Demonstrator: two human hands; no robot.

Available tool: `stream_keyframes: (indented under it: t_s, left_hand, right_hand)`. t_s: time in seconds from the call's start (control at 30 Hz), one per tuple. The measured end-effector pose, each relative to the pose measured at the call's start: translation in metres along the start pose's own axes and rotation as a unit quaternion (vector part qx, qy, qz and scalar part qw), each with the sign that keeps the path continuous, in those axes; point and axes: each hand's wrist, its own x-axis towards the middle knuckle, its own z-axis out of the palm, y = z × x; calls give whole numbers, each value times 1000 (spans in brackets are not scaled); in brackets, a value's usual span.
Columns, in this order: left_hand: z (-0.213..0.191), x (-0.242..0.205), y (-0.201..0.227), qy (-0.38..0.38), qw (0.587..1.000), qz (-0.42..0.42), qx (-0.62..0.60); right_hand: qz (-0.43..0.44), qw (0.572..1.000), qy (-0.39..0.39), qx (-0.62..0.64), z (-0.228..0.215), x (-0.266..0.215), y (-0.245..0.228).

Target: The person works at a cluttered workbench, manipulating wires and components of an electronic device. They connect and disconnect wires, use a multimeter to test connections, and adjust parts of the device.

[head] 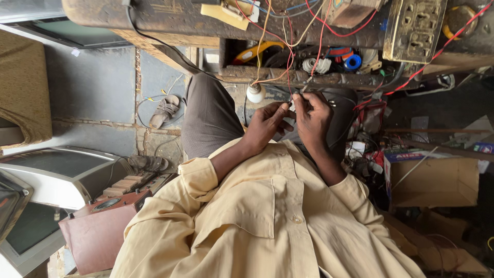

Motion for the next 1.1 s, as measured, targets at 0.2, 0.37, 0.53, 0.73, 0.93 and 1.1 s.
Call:
stream_keyframes:
  t_s: [0.2, 0.37, 0.53, 0.73, 0.93, 1.1]
  left_hand:
    - [5, 17, -14, 15, 994, -11, -104]
    - [4, 24, -23, 18, 989, -32, -141]
    - [4, 26, -25, 24, 988, -40, -150]
    - [3, 31, -26, 18, 988, -43, -148]
    - [3, 34, -29, 29, 987, -50, -147]
    - [1, 35, -30, 25, 987, -56, -149]
  right_hand:
    - [32, 999, -6, 5, -1, 3, 10]
    - [14, 1000, -13, 5, -1, 4, 13]
    - [27, 999, -21, 7, -1, 6, 13]
    - [15, 1000, -22, -4, 0, 7, 13]
    - [5, 1000, -17, -6, 1, 8, 15]
    - [32, 999, -14, 17, 4, 8, 18]
